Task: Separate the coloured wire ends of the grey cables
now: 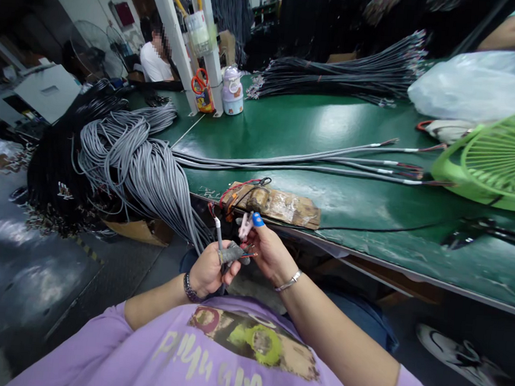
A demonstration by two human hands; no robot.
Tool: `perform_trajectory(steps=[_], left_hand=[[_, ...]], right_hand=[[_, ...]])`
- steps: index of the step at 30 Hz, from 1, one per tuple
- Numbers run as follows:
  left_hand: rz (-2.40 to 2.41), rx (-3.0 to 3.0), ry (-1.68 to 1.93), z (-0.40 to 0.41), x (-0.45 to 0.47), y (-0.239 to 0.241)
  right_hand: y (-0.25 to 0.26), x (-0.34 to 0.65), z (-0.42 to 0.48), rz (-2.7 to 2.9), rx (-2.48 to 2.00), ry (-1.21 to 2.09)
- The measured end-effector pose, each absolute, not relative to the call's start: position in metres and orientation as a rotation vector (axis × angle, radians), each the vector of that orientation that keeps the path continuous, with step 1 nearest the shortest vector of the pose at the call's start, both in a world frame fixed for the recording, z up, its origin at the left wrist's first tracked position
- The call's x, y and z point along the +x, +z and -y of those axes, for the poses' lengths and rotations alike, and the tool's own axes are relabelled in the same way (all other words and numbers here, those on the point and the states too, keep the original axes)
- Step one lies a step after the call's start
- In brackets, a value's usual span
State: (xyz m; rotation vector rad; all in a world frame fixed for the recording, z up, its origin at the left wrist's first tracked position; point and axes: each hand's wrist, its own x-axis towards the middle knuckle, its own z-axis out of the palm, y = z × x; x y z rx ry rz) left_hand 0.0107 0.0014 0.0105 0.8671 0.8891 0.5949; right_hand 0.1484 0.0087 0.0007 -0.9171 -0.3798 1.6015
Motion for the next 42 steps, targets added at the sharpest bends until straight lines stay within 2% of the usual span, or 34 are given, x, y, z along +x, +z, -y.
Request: perform_trajectory(steps=[6,27,42], left_hand=[[-0.869,0.892,0.582,0.006,0.006,0.012],[-0.879,0.818,0.645,-0.004,0.015,0.008],[-0.845,0.930,0.679,0.008,0.007,0.006]], right_hand=[[0.005,0.155,-0.006,0.374,-0.885,1.711],[-0.006,0.148,-0.019,0.262,-0.859,1.625],[0.000,0.152,-0.010,0.370,-0.879,1.696]])
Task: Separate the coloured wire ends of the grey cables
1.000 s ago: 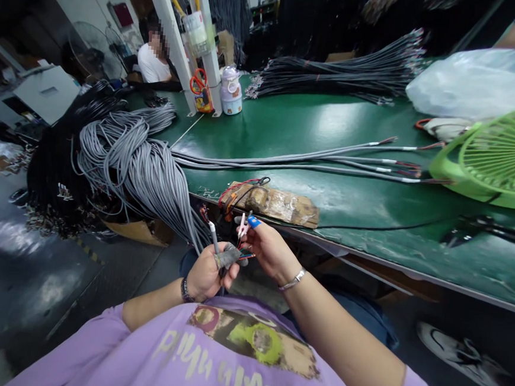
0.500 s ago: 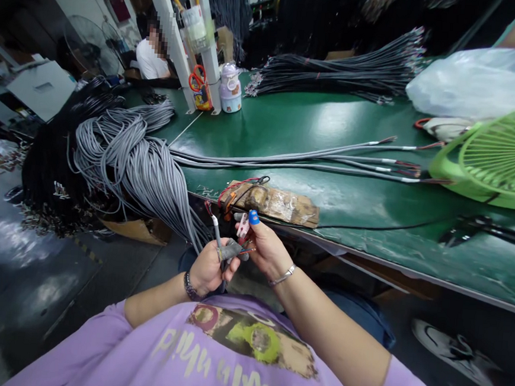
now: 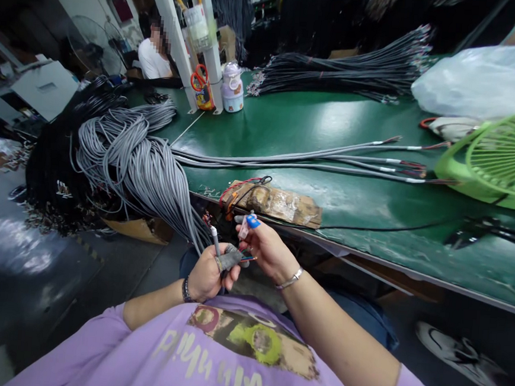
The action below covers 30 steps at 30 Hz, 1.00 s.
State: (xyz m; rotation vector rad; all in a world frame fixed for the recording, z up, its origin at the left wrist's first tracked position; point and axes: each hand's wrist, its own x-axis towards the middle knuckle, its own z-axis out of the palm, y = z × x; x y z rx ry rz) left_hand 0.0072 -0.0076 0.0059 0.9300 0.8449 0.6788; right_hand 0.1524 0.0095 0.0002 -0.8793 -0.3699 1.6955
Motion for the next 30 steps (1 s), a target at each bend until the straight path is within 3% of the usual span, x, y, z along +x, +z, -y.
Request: perform_trajectory(steps=[30], left_hand=[[-0.884,0.810,0.745,0.005,0.016,0.004]], right_hand=[[-0.004,0.153,-0.009,0.341,-0.849,1.669]])
